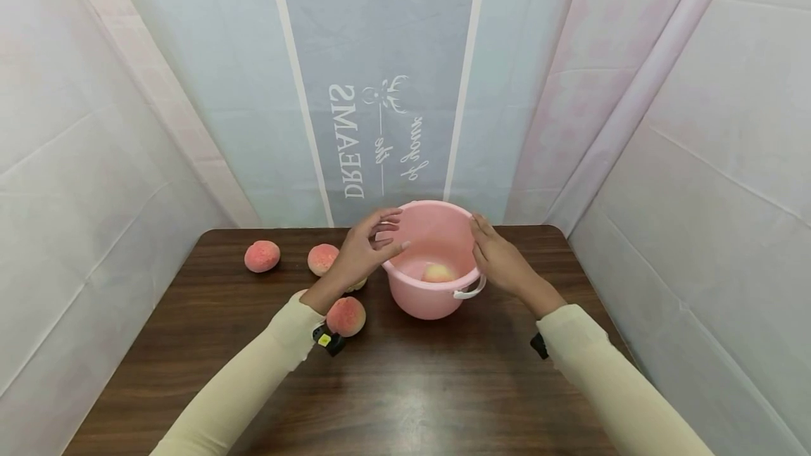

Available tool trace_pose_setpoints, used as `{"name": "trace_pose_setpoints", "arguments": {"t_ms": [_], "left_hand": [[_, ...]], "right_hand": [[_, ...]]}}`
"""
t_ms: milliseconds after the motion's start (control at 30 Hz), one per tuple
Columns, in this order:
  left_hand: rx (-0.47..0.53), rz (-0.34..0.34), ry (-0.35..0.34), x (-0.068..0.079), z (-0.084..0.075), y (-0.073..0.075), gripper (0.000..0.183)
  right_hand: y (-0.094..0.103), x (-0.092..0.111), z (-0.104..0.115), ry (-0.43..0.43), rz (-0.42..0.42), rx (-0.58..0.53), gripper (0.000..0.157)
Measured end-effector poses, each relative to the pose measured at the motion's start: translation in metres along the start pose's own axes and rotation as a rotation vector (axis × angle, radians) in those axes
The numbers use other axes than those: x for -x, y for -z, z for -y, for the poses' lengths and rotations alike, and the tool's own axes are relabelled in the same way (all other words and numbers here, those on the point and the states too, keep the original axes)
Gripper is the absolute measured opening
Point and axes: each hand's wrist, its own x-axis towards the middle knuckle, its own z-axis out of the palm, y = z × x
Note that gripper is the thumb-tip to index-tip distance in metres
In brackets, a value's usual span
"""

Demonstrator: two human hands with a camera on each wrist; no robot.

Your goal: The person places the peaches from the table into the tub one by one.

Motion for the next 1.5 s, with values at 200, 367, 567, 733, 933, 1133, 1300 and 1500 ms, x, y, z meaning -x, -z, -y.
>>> {"name": "trace_pose_setpoints", "arguments": {"t_ms": [200, 367, 567, 733, 933, 1133, 1300, 1500], "left_hand": [[-0.038, -0.021, -0.036, 0.008, 0.0, 0.007, 0.059], [-0.077, -0.055, -0.035, 0.02, -0.002, 0.016, 0.062], [-0.062, -0.078, -0.057, 0.033, 0.0, 0.026, 0.062], [-0.04, -0.081, -0.053, 0.04, 0.008, 0.03, 0.063], [-0.079, -0.077, 0.025, 0.054, 0.013, 0.034, 0.061], [-0.046, -0.083, 0.112, 0.073, -0.008, 0.035, 0.058], [0.005, -0.082, 0.126, 0.085, -0.002, 0.035, 0.057], [0.03, -0.059, 0.107, 0.097, 0.005, 0.036, 0.058]], "right_hand": [[0.0, 0.001, 0.0, -0.002, -0.001, -0.003, 0.056], [-0.001, 0.002, -0.001, -0.004, 0.005, -0.006, 0.056], [0.0, 0.001, 0.0, -0.002, 0.002, -0.011, 0.056], [0.0, 0.002, 0.001, -0.017, 0.005, -0.018, 0.057], [0.001, 0.003, 0.001, -0.021, 0.012, -0.019, 0.057], [0.0, 0.004, -0.001, -0.016, -0.001, -0.031, 0.056], [-0.002, 0.004, -0.003, -0.008, -0.02, -0.04, 0.055], [-0.002, 0.003, -0.001, -0.009, -0.014, -0.053, 0.055]]}}
